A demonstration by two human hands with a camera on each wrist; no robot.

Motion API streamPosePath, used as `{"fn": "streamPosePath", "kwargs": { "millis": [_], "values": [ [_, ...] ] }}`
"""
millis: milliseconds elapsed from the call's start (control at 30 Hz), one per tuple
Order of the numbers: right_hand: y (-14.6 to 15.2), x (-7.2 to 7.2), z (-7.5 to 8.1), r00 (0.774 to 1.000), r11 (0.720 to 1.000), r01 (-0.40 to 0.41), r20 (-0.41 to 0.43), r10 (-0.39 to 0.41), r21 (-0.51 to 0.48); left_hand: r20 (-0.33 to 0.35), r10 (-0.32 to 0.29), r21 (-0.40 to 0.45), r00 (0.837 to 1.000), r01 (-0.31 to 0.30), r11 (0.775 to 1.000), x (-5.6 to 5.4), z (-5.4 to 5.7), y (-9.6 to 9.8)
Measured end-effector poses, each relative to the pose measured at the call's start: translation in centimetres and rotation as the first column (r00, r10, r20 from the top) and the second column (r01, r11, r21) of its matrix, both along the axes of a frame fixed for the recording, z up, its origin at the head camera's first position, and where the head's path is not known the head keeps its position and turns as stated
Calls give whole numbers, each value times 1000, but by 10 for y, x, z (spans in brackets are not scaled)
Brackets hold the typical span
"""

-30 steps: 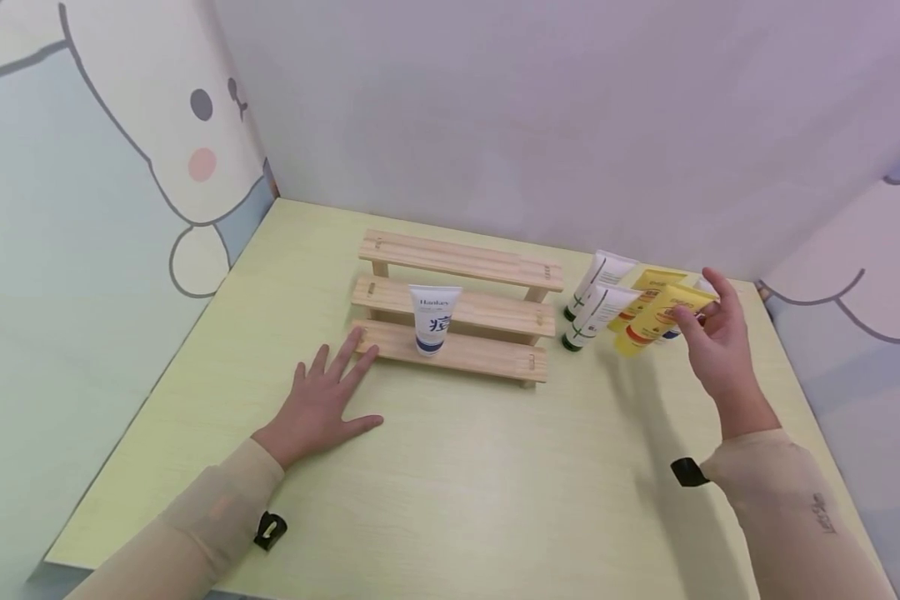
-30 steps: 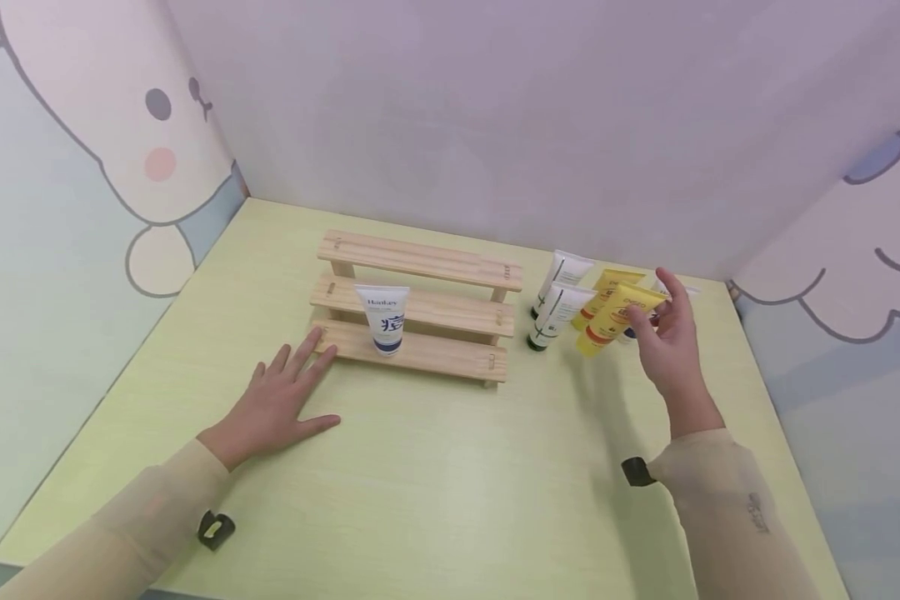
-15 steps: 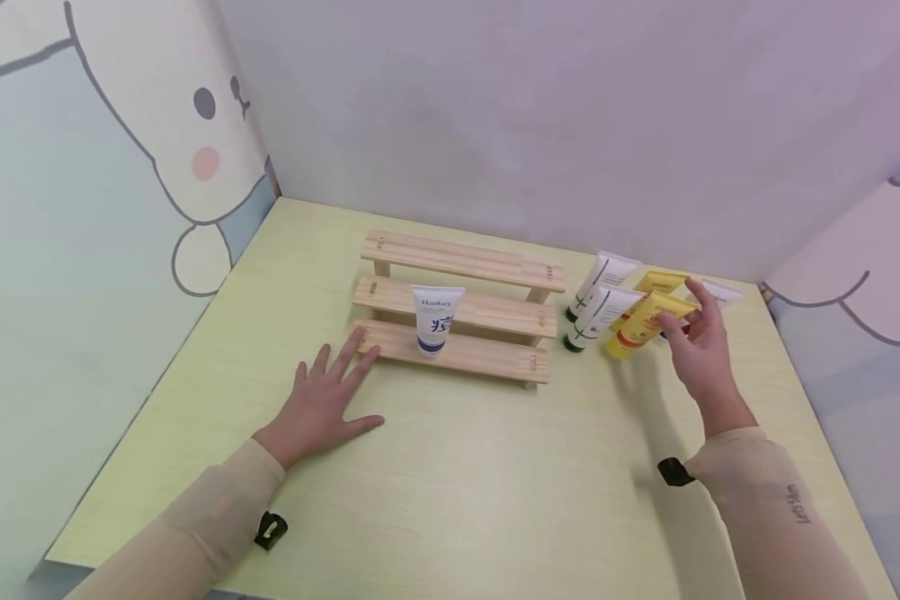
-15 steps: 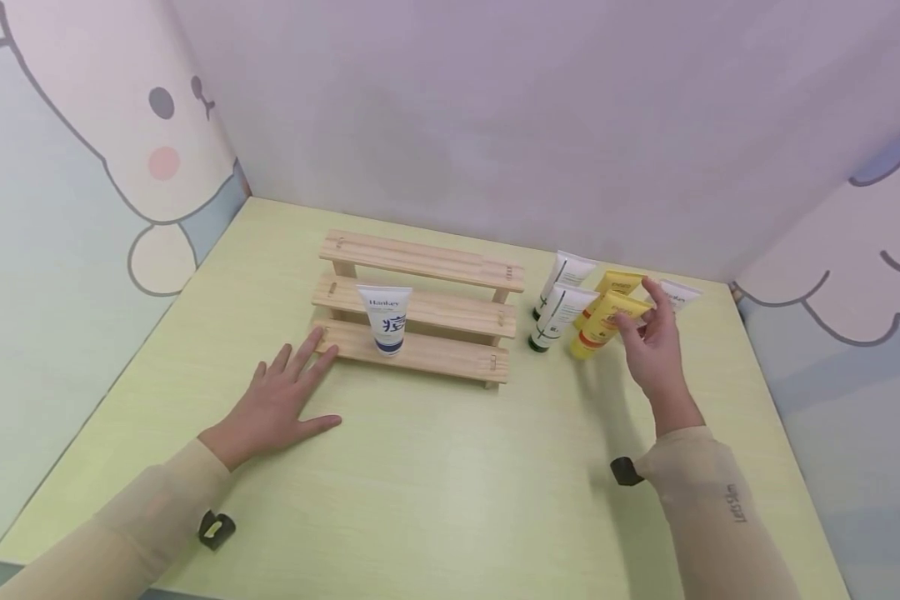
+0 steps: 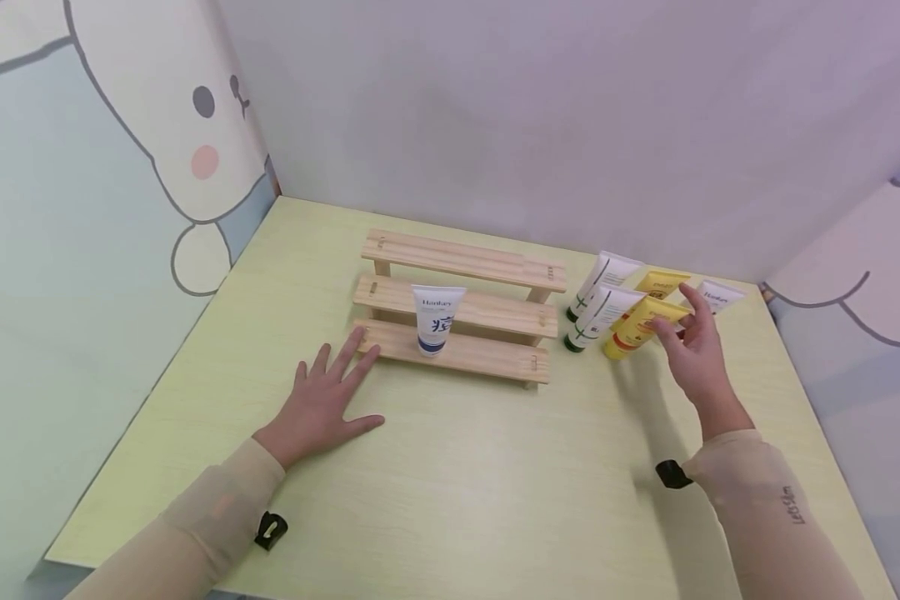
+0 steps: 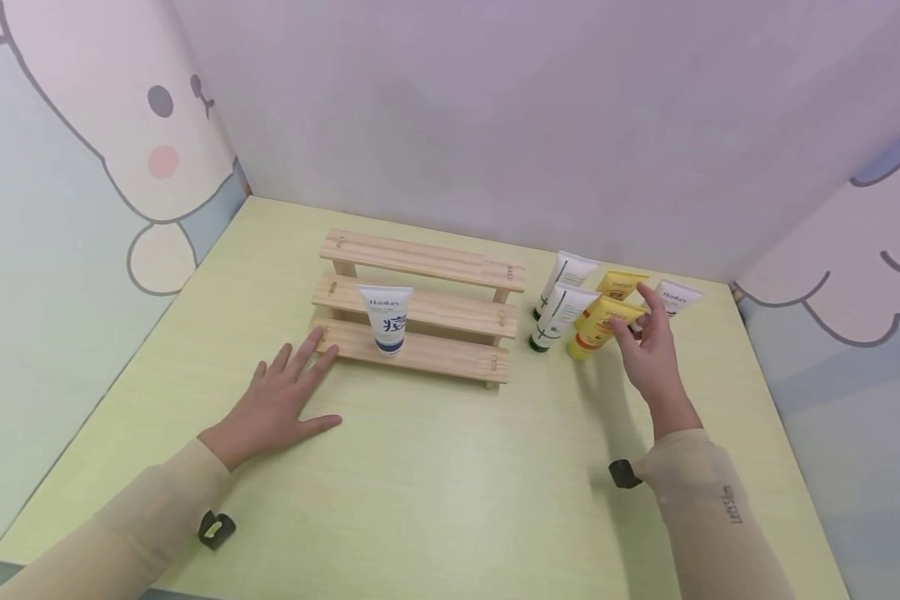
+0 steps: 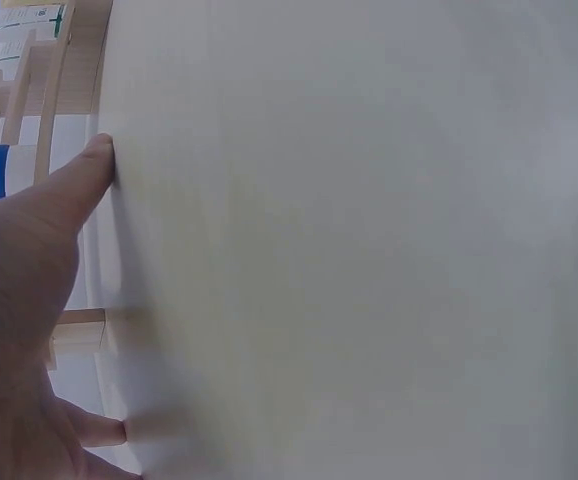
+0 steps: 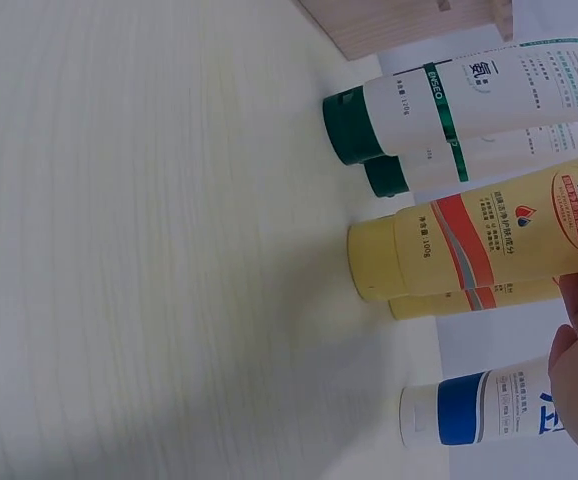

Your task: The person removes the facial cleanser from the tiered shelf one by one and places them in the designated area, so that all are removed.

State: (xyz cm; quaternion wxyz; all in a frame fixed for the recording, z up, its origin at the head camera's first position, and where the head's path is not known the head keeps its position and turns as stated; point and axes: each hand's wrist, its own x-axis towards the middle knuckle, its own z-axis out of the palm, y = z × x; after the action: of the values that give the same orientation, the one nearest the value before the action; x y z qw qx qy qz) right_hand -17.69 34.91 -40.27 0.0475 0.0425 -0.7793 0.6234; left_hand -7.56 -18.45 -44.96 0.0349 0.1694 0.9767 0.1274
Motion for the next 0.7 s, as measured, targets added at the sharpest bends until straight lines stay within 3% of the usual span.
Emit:
{"fn": "streamPosePath", "kwargs": {
  "millis": [100, 167, 267, 333, 433, 500, 567, 700],
  "values": [
    [2, 2, 3, 1000, 999, 6, 0, -6, 44, 0, 1, 2, 1000, -1, 1000, 0, 0, 0],
    [3, 4, 6, 1000, 992, 26, -18, -24, 125, 0, 1, 5, 1000, -1, 1000, 1, 1, 0],
    [4, 10, 12, 994, 968, 90, -74, -75, 234, -7, -2, 8, 1000, 2, 1000, 1, 3, 1],
    [4, 14, 18, 985, 954, 157, -113, -132, 254, -14, -3, 10, 1000, 3, 1000, 1, 4, 1],
    [-1, 19, 26, 964, 957, 238, -159, -211, 169, -14, -1, 3, 1000, 1, 1000, 1, 6, 1],
    [-8, 21, 31, 950, 964, 259, -197, -244, 55, -13, 1, -1, 1000, -1, 1000, 1, 7, 1],
    [-18, 21, 35, 939, 974, 217, -259, -227, -68, -8, 2, -3, 1000, -2, 1000, 1, 7, 1],
    [-44, 19, 45, 906, 976, 23, -408, -113, -218, -5, -1, 5, 1000, 1, 1000, 1, 5, 1]
  ]
}}
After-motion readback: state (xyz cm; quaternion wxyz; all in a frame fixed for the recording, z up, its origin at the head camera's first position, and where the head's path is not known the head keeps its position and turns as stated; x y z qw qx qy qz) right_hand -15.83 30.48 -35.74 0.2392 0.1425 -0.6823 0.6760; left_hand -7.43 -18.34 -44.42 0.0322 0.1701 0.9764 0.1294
